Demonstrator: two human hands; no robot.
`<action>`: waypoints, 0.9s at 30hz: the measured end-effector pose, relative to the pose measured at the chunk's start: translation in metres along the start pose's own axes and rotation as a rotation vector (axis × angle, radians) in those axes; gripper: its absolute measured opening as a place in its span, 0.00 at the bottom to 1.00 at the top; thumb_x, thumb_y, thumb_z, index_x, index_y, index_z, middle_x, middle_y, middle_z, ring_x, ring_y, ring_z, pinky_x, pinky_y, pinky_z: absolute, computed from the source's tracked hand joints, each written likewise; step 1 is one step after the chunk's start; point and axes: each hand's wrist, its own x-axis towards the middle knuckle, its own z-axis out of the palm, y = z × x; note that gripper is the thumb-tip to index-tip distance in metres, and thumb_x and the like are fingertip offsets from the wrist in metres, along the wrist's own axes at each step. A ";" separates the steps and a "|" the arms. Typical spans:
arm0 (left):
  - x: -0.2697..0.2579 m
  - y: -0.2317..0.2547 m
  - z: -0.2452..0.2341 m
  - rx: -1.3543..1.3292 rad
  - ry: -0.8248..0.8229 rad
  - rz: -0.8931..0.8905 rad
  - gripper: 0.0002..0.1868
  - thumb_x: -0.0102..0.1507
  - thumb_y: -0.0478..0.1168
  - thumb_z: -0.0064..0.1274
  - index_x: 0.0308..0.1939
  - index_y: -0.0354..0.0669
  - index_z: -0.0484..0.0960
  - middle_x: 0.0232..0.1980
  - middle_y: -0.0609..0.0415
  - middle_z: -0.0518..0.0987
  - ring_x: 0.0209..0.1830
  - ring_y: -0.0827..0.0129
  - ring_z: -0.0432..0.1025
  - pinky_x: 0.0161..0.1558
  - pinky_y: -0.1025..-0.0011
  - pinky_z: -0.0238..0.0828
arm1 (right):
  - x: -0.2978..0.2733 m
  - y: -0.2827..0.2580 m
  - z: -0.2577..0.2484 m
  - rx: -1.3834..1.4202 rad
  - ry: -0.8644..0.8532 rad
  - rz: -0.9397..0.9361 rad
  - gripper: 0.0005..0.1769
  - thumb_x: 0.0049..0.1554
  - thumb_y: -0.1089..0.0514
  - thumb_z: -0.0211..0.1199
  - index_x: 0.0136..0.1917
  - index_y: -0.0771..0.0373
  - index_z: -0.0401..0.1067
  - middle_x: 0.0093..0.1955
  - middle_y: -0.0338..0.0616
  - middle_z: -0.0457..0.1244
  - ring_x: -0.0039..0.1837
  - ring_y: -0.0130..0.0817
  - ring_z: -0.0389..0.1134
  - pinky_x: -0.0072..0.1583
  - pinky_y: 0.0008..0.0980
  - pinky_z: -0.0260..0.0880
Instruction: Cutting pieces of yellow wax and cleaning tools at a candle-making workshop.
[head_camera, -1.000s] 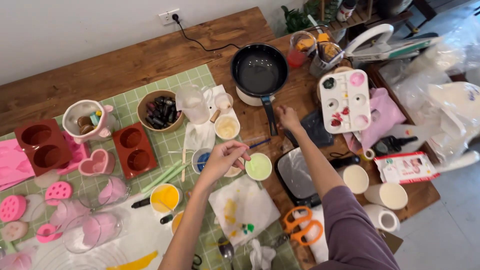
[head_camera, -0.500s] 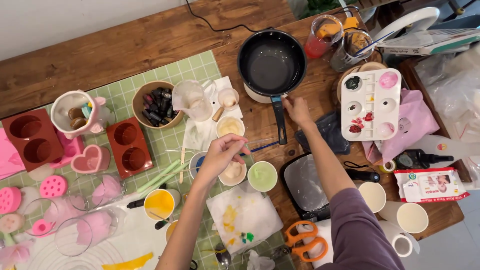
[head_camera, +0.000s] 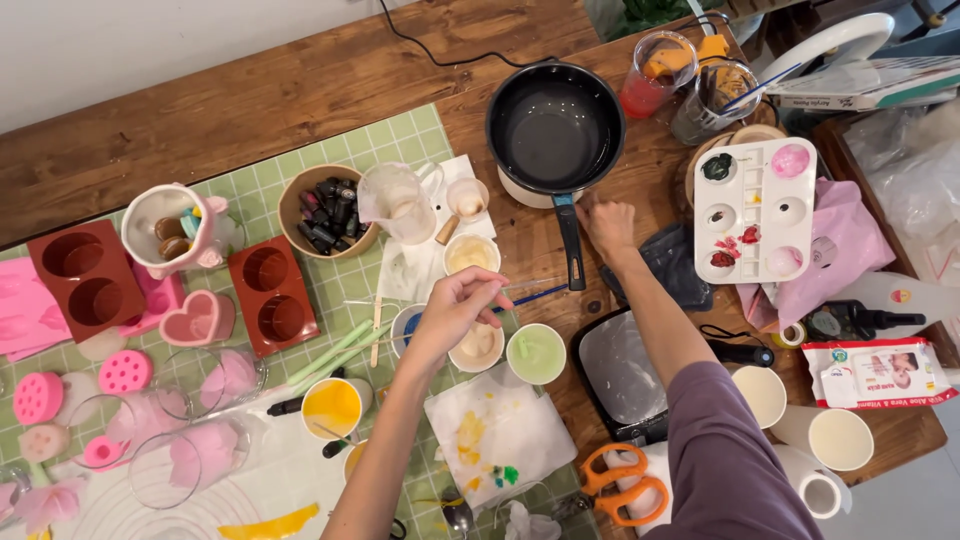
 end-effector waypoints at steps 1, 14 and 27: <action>-0.001 0.000 0.000 -0.002 0.001 0.004 0.12 0.69 0.41 0.50 0.50 0.38 0.82 0.38 0.52 0.85 0.28 0.74 0.76 0.36 0.76 0.75 | 0.000 -0.001 -0.004 -0.002 0.002 -0.003 0.14 0.58 0.49 0.69 0.43 0.62 0.80 0.31 0.52 0.68 0.34 0.53 0.69 0.39 0.50 0.67; -0.139 0.008 -0.041 -0.073 0.055 0.194 0.12 0.71 0.40 0.50 0.51 0.36 0.82 0.41 0.51 0.85 0.33 0.74 0.77 0.38 0.76 0.75 | -0.129 -0.117 -0.198 0.581 0.209 0.356 0.11 0.65 0.59 0.62 0.58 0.64 0.77 0.43 0.52 0.72 0.43 0.37 0.73 0.46 0.33 0.72; -0.283 -0.049 -0.085 -0.089 0.205 0.217 0.11 0.72 0.40 0.50 0.52 0.35 0.81 0.43 0.48 0.85 0.34 0.72 0.78 0.41 0.74 0.77 | -0.413 -0.257 -0.176 0.522 -0.322 0.032 0.31 0.50 0.54 0.73 0.65 0.63 0.70 0.57 0.55 0.68 0.60 0.50 0.69 0.60 0.43 0.68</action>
